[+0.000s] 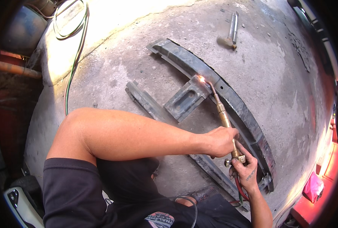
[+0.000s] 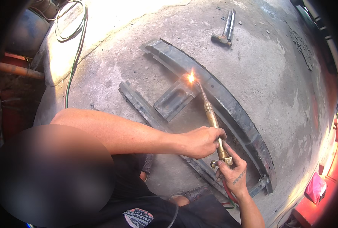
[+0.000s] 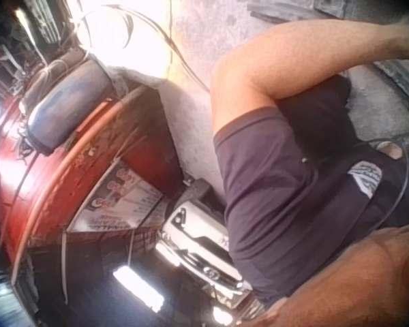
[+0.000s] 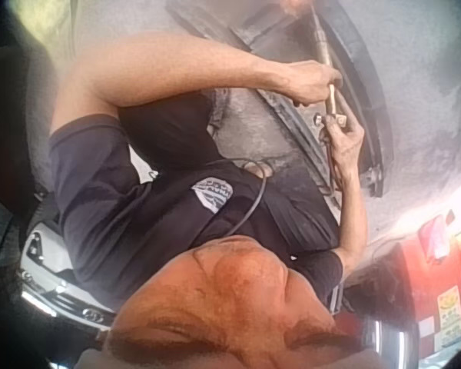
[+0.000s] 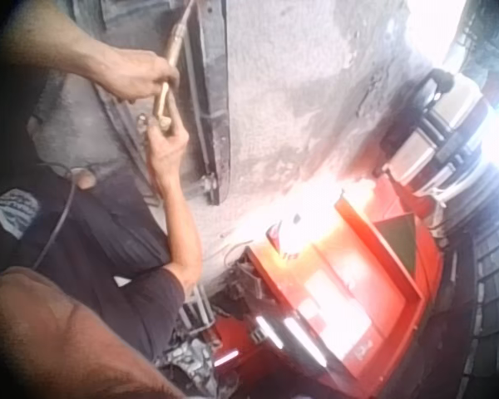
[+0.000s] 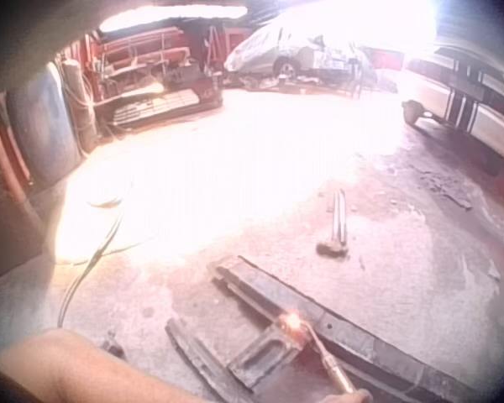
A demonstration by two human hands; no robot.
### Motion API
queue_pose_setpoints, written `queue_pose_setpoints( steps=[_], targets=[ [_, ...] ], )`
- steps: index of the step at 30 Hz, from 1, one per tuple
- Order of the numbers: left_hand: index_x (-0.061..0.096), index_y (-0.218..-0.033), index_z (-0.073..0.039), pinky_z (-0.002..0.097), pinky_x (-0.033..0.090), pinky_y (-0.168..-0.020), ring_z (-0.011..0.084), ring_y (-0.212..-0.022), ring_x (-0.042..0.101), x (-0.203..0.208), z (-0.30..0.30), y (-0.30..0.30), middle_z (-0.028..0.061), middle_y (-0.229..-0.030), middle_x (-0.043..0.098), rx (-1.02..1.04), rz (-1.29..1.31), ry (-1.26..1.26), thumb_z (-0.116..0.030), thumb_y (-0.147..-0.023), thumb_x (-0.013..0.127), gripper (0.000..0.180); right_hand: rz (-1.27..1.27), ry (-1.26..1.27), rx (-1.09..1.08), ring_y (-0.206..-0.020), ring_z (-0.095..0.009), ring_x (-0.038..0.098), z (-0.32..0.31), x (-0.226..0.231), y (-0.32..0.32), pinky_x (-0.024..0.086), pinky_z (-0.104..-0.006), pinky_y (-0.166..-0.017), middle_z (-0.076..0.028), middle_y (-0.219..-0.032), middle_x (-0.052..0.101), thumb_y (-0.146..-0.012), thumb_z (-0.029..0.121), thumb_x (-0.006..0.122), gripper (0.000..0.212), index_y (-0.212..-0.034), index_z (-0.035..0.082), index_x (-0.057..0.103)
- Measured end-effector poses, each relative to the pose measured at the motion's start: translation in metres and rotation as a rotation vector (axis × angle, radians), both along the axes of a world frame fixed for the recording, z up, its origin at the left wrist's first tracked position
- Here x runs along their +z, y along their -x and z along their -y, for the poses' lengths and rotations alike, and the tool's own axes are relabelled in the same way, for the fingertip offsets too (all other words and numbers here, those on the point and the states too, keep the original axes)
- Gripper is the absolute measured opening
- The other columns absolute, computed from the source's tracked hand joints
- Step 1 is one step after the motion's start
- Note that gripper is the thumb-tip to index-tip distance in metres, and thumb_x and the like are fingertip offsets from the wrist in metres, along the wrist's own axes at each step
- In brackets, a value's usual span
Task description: The person uses a welding torch to join sections of a metal frame on the floor, then uses a hammer and a metal punch to shape and align the welded joints. The person repositions the frame and continues hammering to flatten and align the structure.
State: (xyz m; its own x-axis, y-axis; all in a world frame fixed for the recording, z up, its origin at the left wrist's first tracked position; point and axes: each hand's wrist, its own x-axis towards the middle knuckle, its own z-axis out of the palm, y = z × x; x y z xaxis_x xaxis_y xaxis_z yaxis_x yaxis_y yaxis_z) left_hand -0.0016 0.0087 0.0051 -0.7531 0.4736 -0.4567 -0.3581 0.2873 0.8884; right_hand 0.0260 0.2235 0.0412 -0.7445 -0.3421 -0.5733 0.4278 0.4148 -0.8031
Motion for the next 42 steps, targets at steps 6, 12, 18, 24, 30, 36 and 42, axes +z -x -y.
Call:
queue_pose_setpoints(
  steps=[6, 12, 18, 24, 30, 36, 42],
  targets=[
    [0.058, -0.129, 0.007, 0.0489, 0.054, -0.088, 0.0432, -0.101, 0.070, -0.002, 0.001, 0.000, 0.0313, -0.102, 0.070, 0.010, -0.018, 0.010, -0.007, -0.096, 0.051, 0.036, 0.035, 0.019, -0.023, -0.064, -0.011, 0.063, 0.005, 0.003, 0.001, 0.052, -0.0260, -0.053, -0.008, -0.091, 0.068, -0.091, 0.003, 0.071, 0.058, -0.146, -0.001, 0.053],
    [0.057, -0.130, 0.007, 0.0488, 0.054, -0.089, 0.0430, -0.102, 0.070, 0.003, 0.002, 0.000, 0.0315, -0.103, 0.070, 0.006, -0.005, 0.000, -0.007, -0.096, 0.051, 0.037, 0.036, 0.057, -0.031, -0.065, -0.011, 0.063, 0.004, 0.004, 0.001, 0.052, -0.0254, -0.055, -0.009, -0.092, 0.070, -0.091, 0.007, 0.074, 0.060, -0.146, -0.002, 0.052],
    [0.057, -0.130, 0.007, 0.0481, 0.054, -0.087, 0.0416, -0.100, 0.071, 0.007, 0.003, 0.001, 0.0307, -0.101, 0.070, -0.012, 0.039, -0.008, -0.008, -0.097, 0.051, 0.037, 0.067, 0.048, -0.053, -0.065, -0.010, 0.063, 0.003, 0.005, 0.000, 0.051, -0.0251, -0.054, -0.008, -0.090, 0.069, -0.091, 0.008, 0.074, 0.059, -0.146, -0.002, 0.053],
    [0.058, -0.129, 0.007, 0.0482, 0.055, -0.084, 0.0417, -0.097, 0.071, -0.001, 0.001, -0.001, 0.0302, -0.099, 0.070, 0.007, 0.007, -0.007, -0.007, -0.097, 0.050, 0.036, 0.022, 0.018, -0.018, -0.067, -0.009, 0.062, 0.005, 0.004, 0.001, 0.051, -0.0250, -0.056, -0.007, -0.092, 0.068, -0.092, 0.005, 0.071, 0.056, -0.145, -0.002, 0.055],
    [0.058, -0.129, 0.007, 0.0485, 0.055, -0.086, 0.0424, -0.099, 0.071, 0.002, 0.002, 0.001, 0.0306, -0.100, 0.070, -0.008, 0.000, 0.002, -0.008, -0.097, 0.051, 0.036, -0.055, -0.045, 0.010, -0.072, -0.007, 0.061, -0.004, -0.005, 0.000, 0.051, -0.0243, -0.060, -0.007, -0.097, 0.069, -0.090, 0.005, 0.070, 0.056, -0.144, -0.002, 0.056],
    [0.058, -0.129, 0.007, 0.0489, 0.054, -0.089, 0.0438, -0.103, 0.069, 0.003, 0.003, 0.001, 0.0315, -0.104, 0.070, 0.003, 0.004, -0.001, -0.008, -0.097, 0.051, 0.036, 0.075, 0.053, -0.061, -0.068, -0.010, 0.062, 0.005, 0.007, 0.001, 0.051, -0.0252, -0.056, -0.009, -0.095, 0.069, -0.091, 0.008, 0.074, 0.059, -0.146, -0.002, 0.054],
    [0.058, -0.129, 0.007, 0.0487, 0.054, -0.093, 0.0453, -0.108, 0.067, -0.001, 0.000, 0.001, 0.0323, -0.109, 0.069, -0.004, -0.005, 0.002, -0.008, -0.097, 0.051, 0.036, 0.060, 0.070, -0.059, -0.066, -0.010, 0.062, 0.002, 0.003, 0.001, 0.050, -0.0248, -0.054, -0.008, -0.092, 0.068, -0.090, 0.009, 0.076, 0.061, -0.146, -0.002, 0.053]
  ],
)
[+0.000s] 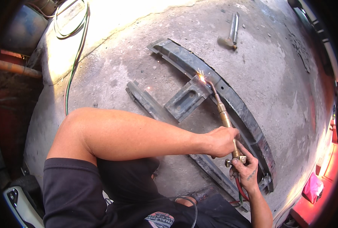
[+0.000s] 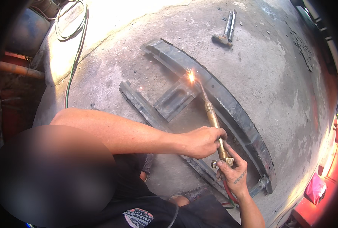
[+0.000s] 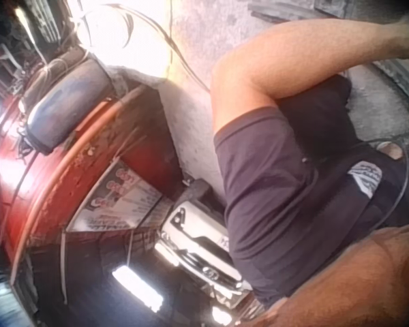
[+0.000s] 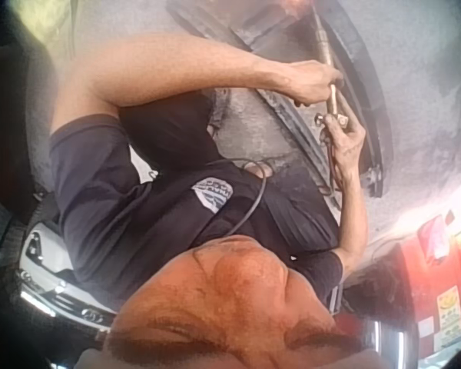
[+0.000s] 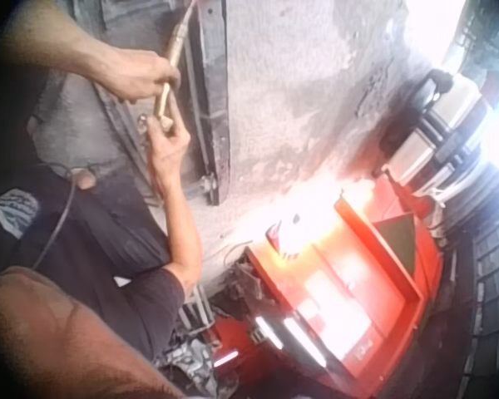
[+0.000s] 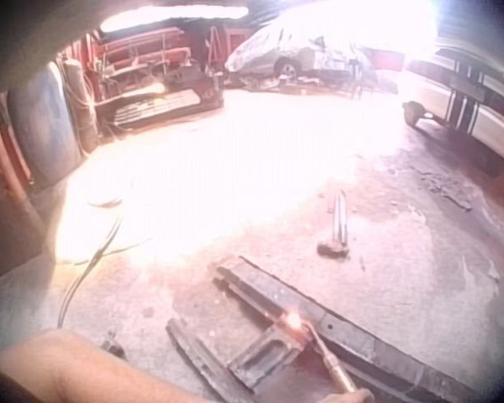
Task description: The person uses a welding torch to join sections of a metal frame on the floor, then uses a hammer and a metal punch to shape and align the welded joints. The person repositions the frame and continues hammering to flatten and align the structure.
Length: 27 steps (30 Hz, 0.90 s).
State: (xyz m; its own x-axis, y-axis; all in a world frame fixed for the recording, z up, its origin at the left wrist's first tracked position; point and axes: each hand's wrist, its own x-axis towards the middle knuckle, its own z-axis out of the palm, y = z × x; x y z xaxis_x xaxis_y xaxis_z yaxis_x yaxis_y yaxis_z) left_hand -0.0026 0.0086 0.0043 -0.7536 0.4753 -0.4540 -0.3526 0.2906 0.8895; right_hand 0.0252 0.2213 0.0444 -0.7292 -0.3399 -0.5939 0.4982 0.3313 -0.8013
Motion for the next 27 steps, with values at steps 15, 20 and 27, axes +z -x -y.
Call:
queue_pose_setpoints(
  steps=[15, 20, 27],
  targets=[
    [0.058, -0.130, 0.007, 0.0484, 0.054, -0.090, 0.0431, -0.104, 0.069, 0.0015, 0.0019, 0.0002, 0.0312, -0.105, 0.070, -0.002, -0.014, 0.011, -0.008, -0.097, 0.051, 0.037, -0.055, -0.072, 0.043, -0.063, -0.011, 0.063, -0.0004, -0.0034, 0.0010, 0.050, -0.0262, -0.053, -0.007, -0.087, 0.067, -0.091, 0.004, 0.070, 0.058, -0.146, -0.002, 0.052],
    [0.058, -0.130, 0.007, 0.0487, 0.054, -0.091, 0.0435, -0.105, 0.069, 0.0013, 0.0018, 0.0000, 0.0315, -0.105, 0.069, 0.006, -0.006, 0.012, -0.008, -0.097, 0.051, 0.037, -0.076, -0.089, 0.068, -0.064, -0.010, 0.063, 0.0012, -0.0023, 0.0024, 0.051, -0.0256, -0.054, -0.008, -0.090, 0.067, -0.092, 0.002, 0.069, 0.058, -0.147, -0.001, 0.052],
    [0.058, -0.130, 0.007, 0.0488, 0.054, -0.091, 0.0437, -0.104, 0.069, 0.0001, 0.0017, 0.0001, 0.0316, -0.105, 0.069, 0.009, -0.009, -0.003, -0.008, -0.097, 0.051, 0.036, -0.029, -0.003, 0.014, -0.065, -0.011, 0.063, 0.0001, -0.0018, 0.0009, 0.051, -0.0253, -0.054, -0.009, -0.094, 0.069, -0.091, 0.006, 0.074, 0.061, -0.146, -0.003, 0.052]
  ],
)
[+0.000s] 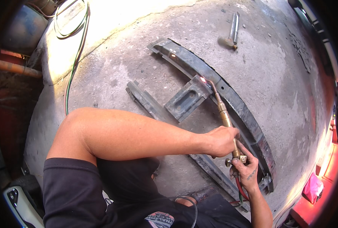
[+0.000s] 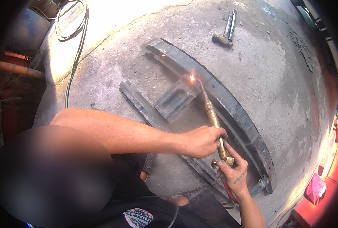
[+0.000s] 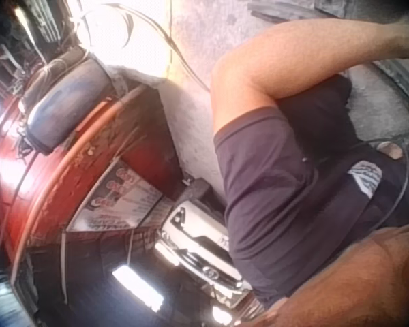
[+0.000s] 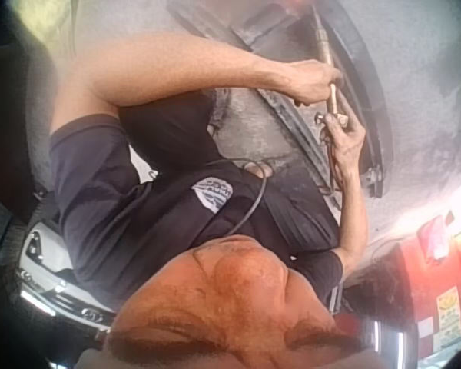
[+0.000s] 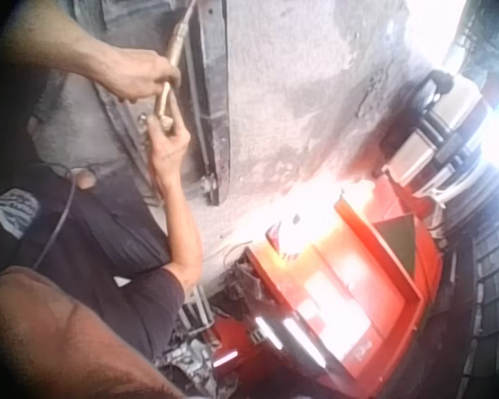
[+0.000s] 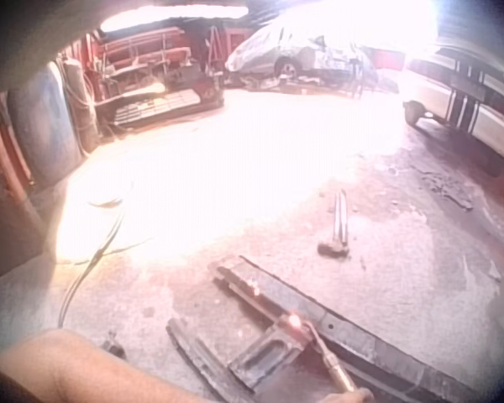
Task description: The person uses a welding torch to join sections of a metal frame on the floor, then uses a hammer and a metal punch to shape and align the welded joints. The person repositions the frame and continues hammering to flatten and align the structure.
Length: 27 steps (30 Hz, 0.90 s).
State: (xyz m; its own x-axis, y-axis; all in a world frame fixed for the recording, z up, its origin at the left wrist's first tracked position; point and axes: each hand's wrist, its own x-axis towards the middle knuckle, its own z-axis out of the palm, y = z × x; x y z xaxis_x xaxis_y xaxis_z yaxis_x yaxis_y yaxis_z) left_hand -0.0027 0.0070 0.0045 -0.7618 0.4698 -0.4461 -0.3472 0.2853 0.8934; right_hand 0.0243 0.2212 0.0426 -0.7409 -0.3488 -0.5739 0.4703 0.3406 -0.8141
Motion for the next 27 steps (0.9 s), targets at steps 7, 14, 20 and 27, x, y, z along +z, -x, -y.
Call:
queue_pose_setpoints(
  steps=[7, 14, 20, 27],
  targets=[
    [0.057, -0.130, 0.007, 0.0487, 0.054, -0.090, 0.0438, -0.104, 0.069, 0.0034, 0.0014, 0.0002, 0.0317, -0.105, 0.069, -0.008, 0.019, -0.006, -0.008, -0.097, 0.051, 0.037, 0.000, -0.018, 0.004, -0.064, -0.011, 0.063, 0.0014, 0.0019, 0.0001, 0.051, -0.0257, -0.053, -0.009, -0.090, 0.069, -0.091, 0.006, 0.074, 0.060, -0.146, -0.004, 0.052],
    [0.057, -0.131, 0.007, 0.0477, 0.055, -0.085, 0.0413, -0.098, 0.071, 0.0052, 0.0024, 0.0001, 0.0307, -0.101, 0.070, -0.004, 0.027, 0.003, -0.008, -0.097, 0.051, 0.037, -0.014, -0.061, 0.037, -0.061, -0.011, 0.062, 0.0031, 0.0023, 0.0015, 0.051, -0.0267, -0.052, -0.007, -0.087, 0.066, -0.092, 0.002, 0.067, 0.057, -0.146, -0.001, 0.053],
    [0.057, -0.131, 0.007, 0.0470, 0.055, -0.082, 0.0391, -0.093, 0.072, 0.0068, 0.0027, 0.0015, 0.0294, -0.097, 0.070, -0.008, 0.044, -0.005, -0.008, -0.097, 0.051, 0.038, -0.022, -0.066, 0.036, -0.060, -0.011, 0.062, -0.0010, -0.0022, 0.0015, 0.051, -0.0270, -0.052, -0.006, -0.086, 0.066, -0.091, -0.001, 0.064, 0.058, -0.147, 0.000, 0.053],
    [0.057, -0.131, 0.008, 0.0461, 0.055, -0.081, 0.0376, -0.091, 0.072, 0.0000, 0.0007, -0.0005, 0.0286, -0.097, 0.071, 0.002, 0.007, 0.015, -0.008, -0.097, 0.051, 0.037, -0.018, -0.050, 0.043, -0.061, -0.011, 0.062, -0.0015, -0.0047, 0.0016, 0.050, -0.0269, -0.051, -0.007, -0.086, 0.066, -0.092, 0.001, 0.067, 0.057, -0.147, -0.001, 0.053]
  ],
)
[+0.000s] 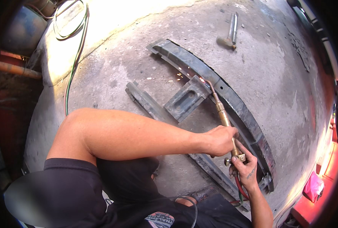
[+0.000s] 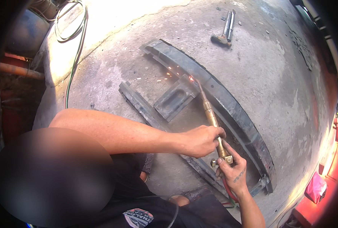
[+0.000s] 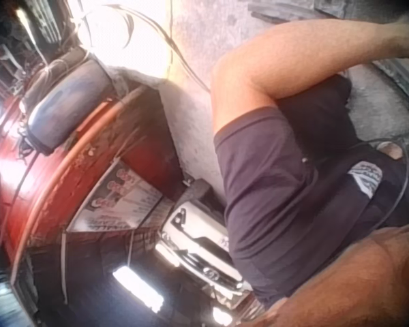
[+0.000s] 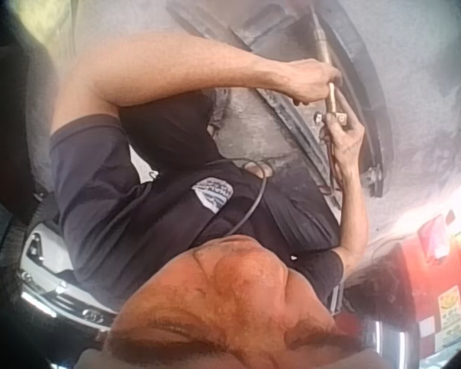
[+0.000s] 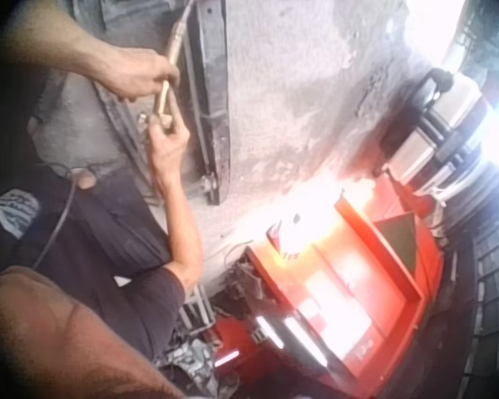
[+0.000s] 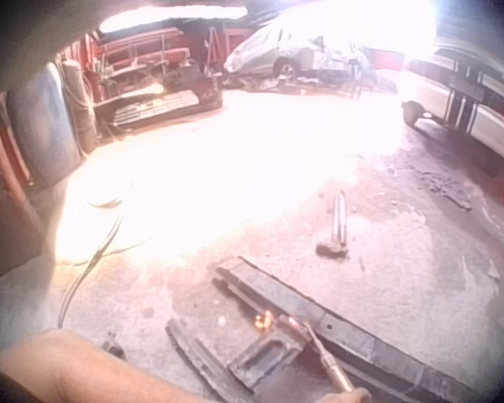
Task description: The person uses a welding torch to join sections of a metal frame on the floor, then uses a hammer and a metal punch to shape and align the welded joints. The person repositions the frame and continues hammering to flatten and align the structure.
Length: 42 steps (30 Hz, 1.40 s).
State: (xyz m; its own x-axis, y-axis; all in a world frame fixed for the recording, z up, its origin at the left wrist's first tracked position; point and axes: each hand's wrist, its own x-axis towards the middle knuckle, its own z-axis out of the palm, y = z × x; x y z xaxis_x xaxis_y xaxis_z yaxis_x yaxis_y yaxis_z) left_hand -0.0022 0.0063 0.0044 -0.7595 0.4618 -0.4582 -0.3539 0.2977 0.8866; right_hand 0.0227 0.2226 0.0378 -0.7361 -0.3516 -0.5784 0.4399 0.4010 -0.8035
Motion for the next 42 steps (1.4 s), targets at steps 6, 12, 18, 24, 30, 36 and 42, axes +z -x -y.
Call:
queue_pose_setpoints(
  steps=[6, 12, 18, 24, 30, 36, 42],
  targets=[
    [0.057, -0.130, 0.007, 0.0440, 0.056, -0.080, 0.0370, -0.089, 0.072, -0.003, 0.006, -0.003, 0.0270, -0.096, 0.071, 0.022, 0.006, -0.001, -0.007, -0.097, 0.051, 0.037, 0.043, 0.034, -0.041, -0.060, -0.011, 0.062, 0.013, 0.004, -0.003, 0.049, -0.0258, -0.050, -0.007, -0.084, 0.067, -0.092, 0.009, 0.074, 0.059, -0.146, -0.001, 0.053],
    [0.057, -0.132, 0.005, 0.0426, 0.057, -0.075, 0.0304, -0.082, 0.072, 0.013, -0.003, 0.009, 0.0245, -0.098, 0.071, -0.043, -0.047, -0.019, -0.010, -0.099, 0.053, 0.037, 0.014, 0.019, -0.075, -0.061, -0.010, 0.060, -0.002, 0.023, 0.003, 0.048, -0.0251, -0.051, -0.006, -0.086, 0.068, -0.091, 0.010, 0.074, 0.059, -0.146, -0.001, 0.054],
    [0.056, -0.137, -0.001, 0.0253, 0.050, -0.054, 0.0108, -0.063, 0.063, 0.056, -0.007, 0.015, 0.0086, -0.088, 0.069, 0.022, -0.090, -0.262, -0.012, -0.102, 0.055, 0.036, -0.046, -0.071, -0.118, -0.071, -0.009, 0.061, -0.051, 0.065, -0.001, 0.049, -0.0233, -0.061, -0.007, -0.095, 0.067, -0.086, 0.022, 0.077, 0.068, -0.145, -0.004, 0.054],
    [0.058, -0.137, -0.004, 0.0173, 0.040, -0.049, 0.0038, -0.057, 0.055, 0.088, -0.013, 0.005, 0.0044, -0.084, 0.068, 0.157, -0.199, -0.380, -0.023, -0.106, 0.055, 0.037, -0.220, -0.166, -0.087, -0.060, -0.010, 0.062, -0.142, 0.109, -0.052, 0.047, -0.0237, -0.050, -0.013, -0.095, 0.069, -0.081, 0.025, 0.081, 0.070, -0.139, -0.006, 0.059],
    [0.058, -0.137, -0.005, 0.0170, 0.037, -0.050, 0.0027, -0.056, 0.052, 0.089, -0.022, -0.003, 0.0034, -0.084, 0.066, 0.079, -0.136, -0.288, -0.023, -0.108, 0.054, 0.035, -0.030, -0.347, -0.224, -0.059, -0.010, 0.061, -0.183, 0.147, -0.105, 0.049, -0.0247, -0.058, -0.010, -0.086, 0.070, -0.076, 0.021, 0.083, 0.069, -0.135, -0.008, 0.061],
    [0.059, -0.135, -0.006, 0.0173, 0.037, -0.050, 0.0025, -0.056, 0.051, 0.083, -0.037, -0.007, 0.0023, -0.084, 0.065, 0.007, -0.101, -0.248, -0.025, -0.108, 0.054, 0.034, 0.120, -0.511, -0.250, -0.052, -0.009, 0.056, -0.200, 0.146, -0.130, 0.045, -0.0255, -0.050, -0.009, -0.079, 0.070, -0.076, 0.015, 0.081, 0.066, -0.137, -0.004, 0.062],
    [0.059, -0.135, -0.007, 0.0173, 0.037, -0.050, 0.0024, -0.056, 0.051, 0.086, -0.046, -0.009, 0.0017, -0.084, 0.065, -0.014, -0.142, -0.229, -0.025, -0.108, 0.054, 0.033, 0.208, -0.593, -0.188, -0.049, -0.007, 0.054, -0.211, 0.126, -0.142, 0.042, -0.0255, -0.047, -0.005, -0.071, 0.068, -0.081, 0.010, 0.079, 0.060, -0.138, 0.000, 0.063]
  ],
)
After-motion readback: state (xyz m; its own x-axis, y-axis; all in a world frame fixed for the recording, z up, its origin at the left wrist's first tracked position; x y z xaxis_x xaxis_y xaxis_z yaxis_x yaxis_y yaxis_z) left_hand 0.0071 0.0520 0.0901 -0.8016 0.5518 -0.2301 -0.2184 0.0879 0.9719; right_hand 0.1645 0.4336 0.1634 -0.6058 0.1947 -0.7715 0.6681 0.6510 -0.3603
